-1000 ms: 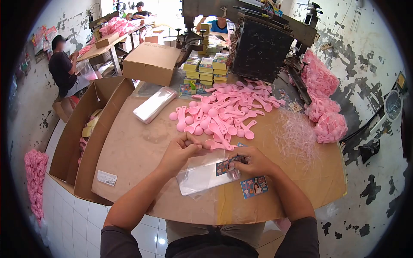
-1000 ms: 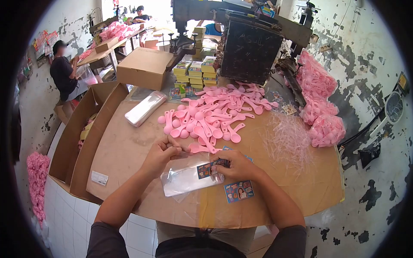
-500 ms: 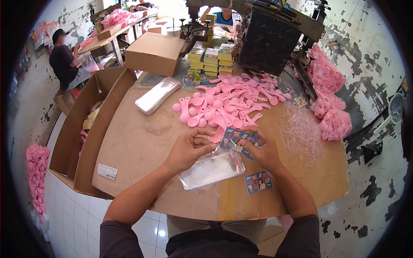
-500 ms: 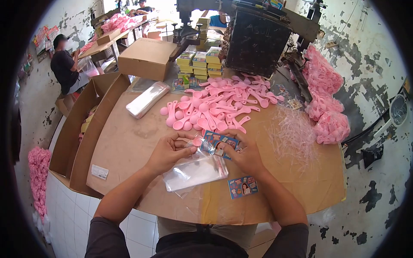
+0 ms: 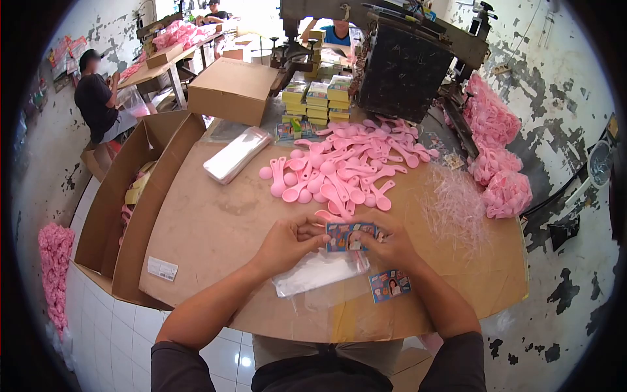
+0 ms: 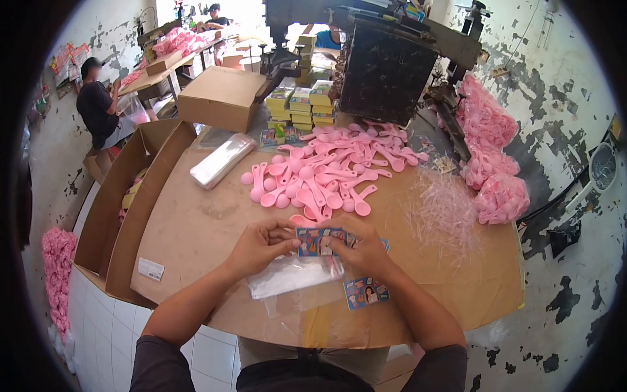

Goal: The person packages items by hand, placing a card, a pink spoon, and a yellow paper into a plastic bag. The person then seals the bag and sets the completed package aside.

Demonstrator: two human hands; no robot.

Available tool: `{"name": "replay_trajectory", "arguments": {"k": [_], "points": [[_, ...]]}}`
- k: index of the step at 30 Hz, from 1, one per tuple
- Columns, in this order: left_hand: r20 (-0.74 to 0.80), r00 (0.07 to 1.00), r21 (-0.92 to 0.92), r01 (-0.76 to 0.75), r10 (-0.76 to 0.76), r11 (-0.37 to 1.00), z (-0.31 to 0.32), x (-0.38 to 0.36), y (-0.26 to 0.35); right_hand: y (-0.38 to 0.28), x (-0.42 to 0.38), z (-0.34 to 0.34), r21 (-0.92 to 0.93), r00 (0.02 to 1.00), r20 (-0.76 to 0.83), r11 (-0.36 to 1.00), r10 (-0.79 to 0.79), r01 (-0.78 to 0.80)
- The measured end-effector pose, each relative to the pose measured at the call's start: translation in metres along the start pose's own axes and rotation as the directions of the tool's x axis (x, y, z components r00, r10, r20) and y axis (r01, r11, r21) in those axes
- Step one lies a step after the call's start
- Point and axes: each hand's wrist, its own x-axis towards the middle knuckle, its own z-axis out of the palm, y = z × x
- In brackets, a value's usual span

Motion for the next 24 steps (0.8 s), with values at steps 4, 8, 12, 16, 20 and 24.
{"name": "replay_trajectory", "arguments": {"k": [4, 8, 12, 16, 20, 24], "points": [[0.007, 1.000, 0.053, -0.030, 0.030, 0.998, 0.004, -0.002, -0.006, 0.003, -0.001, 0.006, -0.007, 0.998, 0.059, 1.000, 0.022, -0.022], [0.009, 1.000, 0.089, 0.017, -0.018, 0.996, 0.005, -0.005, 0.001, 0.004, -0.001, 0.007, 0.025, 0.998, 0.047, 0.999, 0.047, -0.049], [0.015, 1.000, -0.017, 0.010, -0.010, 1.000, 0.006, -0.004, 0.001, 0.003, 0.000, 0.001, -0.002, 0.997, 0.039, 0.998, 0.060, -0.060], [0.087, 0.994, 0.076, -0.076, 0.070, 0.994, 0.008, -0.006, 0.002, 0.001, 0.001, 0.000, -0.056, 0.986, 0.160, 0.998, 0.038, -0.029], [0.124, 0.990, 0.132, -0.077, 0.061, 0.988, 0.011, -0.008, 0.008, -0.009, -0.004, 0.017, 0.147, 0.997, 0.043, 0.987, 0.061, -0.067], [0.062, 0.997, 0.075, -0.050, 0.045, 0.996, 0.010, -0.008, 0.006, 0.013, -0.004, 0.022, 0.326, 0.989, -0.059, 0.939, 0.133, -0.107]]}}
